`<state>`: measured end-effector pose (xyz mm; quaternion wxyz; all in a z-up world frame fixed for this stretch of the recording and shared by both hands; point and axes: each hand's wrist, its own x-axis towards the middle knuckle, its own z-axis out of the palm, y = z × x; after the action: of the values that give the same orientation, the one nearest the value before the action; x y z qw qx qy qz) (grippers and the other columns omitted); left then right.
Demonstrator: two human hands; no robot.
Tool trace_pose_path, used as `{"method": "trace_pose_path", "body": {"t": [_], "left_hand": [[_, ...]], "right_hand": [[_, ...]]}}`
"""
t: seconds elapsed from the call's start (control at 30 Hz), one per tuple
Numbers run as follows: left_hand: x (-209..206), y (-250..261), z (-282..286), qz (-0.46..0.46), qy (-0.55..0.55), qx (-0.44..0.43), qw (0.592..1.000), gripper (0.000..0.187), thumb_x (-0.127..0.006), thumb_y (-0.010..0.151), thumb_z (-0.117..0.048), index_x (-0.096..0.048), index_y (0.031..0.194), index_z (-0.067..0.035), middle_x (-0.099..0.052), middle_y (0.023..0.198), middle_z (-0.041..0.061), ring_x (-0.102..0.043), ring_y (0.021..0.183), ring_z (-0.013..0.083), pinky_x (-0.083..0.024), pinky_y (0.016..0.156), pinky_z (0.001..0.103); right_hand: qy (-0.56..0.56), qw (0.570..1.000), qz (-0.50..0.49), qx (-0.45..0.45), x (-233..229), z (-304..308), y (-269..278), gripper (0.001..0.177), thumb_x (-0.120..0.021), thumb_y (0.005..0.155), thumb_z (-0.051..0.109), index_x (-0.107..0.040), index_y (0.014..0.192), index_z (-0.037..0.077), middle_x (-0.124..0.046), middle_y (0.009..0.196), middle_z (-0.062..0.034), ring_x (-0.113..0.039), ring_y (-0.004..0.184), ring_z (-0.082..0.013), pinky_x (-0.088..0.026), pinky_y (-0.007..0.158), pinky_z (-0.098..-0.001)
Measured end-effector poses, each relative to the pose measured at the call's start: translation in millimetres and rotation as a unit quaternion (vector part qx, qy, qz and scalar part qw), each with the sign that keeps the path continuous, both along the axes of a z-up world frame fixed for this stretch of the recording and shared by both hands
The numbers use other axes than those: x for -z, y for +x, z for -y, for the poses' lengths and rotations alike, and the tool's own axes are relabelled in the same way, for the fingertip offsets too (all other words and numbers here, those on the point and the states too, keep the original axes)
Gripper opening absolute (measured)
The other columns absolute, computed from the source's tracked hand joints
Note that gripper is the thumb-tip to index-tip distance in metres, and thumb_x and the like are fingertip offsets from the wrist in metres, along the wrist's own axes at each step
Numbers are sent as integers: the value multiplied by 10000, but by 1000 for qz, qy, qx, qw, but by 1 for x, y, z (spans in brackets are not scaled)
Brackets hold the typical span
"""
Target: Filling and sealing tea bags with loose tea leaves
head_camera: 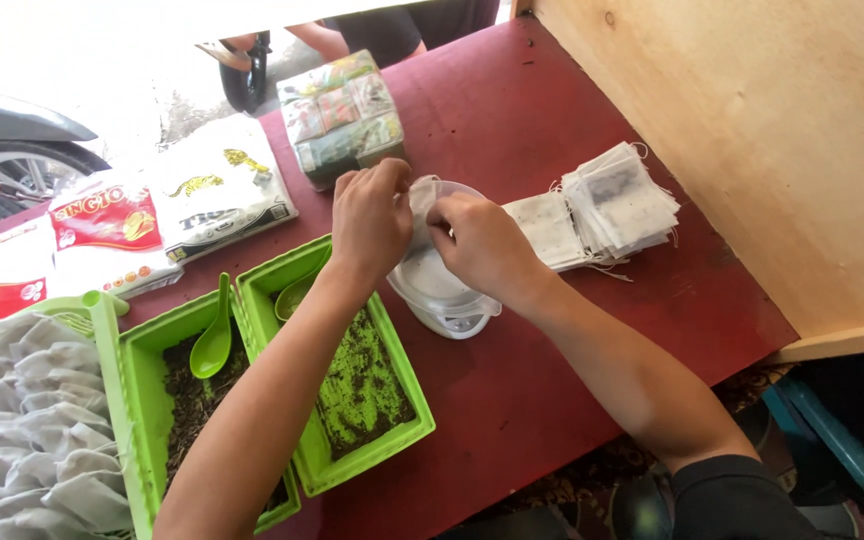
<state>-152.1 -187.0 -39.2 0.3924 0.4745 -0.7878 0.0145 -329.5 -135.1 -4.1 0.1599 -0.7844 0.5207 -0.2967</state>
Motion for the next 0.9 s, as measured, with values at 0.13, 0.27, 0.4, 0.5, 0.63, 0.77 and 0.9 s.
{"method": "trace_pose_path", "body": {"t": [0.13,0.27,0.4,0.5,0.63,0.77,0.9], "left_hand": [[-5,-5,-5,3,-11,28,1000,245,-715,809,-89,-636,1023,-178,-665,782,8,-703,831,235,-478,891,362],[-16,-8,-26,-7,-7,76,997,288,-687,825,-34,-643,1080,-160,-646,811,-7,-692,824,223,-508,868,364],[-34,-2,-45,-21,-31,83,996,255,-659,867,-26,-663,1089,-152,-626,854,-18,-683,846,210,-510,877,347],[-56,7,-60,-72,-24,103,992,230,-665,883,-8,-673,1081,-125,-634,884,13,-690,859,249,-512,887,368],[-86,23,-86,-106,-15,91,990,250,-679,893,-2,-689,1105,-136,-690,935,30,-711,872,284,-544,842,391],[-125,53,-122,-138,43,106,984,343,-781,839,-121,-692,1169,-153,-739,997,32,-743,965,276,-550,894,424],[-142,93,-156,-145,114,94,978,306,-809,821,-158,-730,1116,-146,-772,950,67,-747,982,330,-549,905,438]], "right_hand": [[-4,1000,25,12,-11,0,3,51,-710,900,124,-739,939,108,-726,857,-58,-749,835,-257,-611,670,-331],[-78,996,17,43,-22,-7,-4,215,-780,834,177,-645,990,118,-607,905,-97,-712,793,-345,-591,670,-463],[-111,993,41,19,-28,-5,-13,204,-803,829,166,-718,1015,158,-584,962,-66,-700,796,-338,-582,683,-446],[-129,987,93,-37,-35,-4,-17,137,-814,849,123,-772,964,184,-625,938,-10,-687,768,-204,-567,660,-327],[-74,977,179,-93,-70,-27,-5,176,-783,870,9,-785,990,138,-658,901,-31,-666,756,-142,-523,595,-245],[-36,956,234,-173,-100,-50,21,188,-756,897,-27,-784,1027,105,-703,884,-70,-677,747,-158,-539,616,-261],[7,939,259,-225,-118,-71,58,164,-781,879,12,-773,1024,87,-699,793,-74,-658,713,-118,-561,625,-268]]}}
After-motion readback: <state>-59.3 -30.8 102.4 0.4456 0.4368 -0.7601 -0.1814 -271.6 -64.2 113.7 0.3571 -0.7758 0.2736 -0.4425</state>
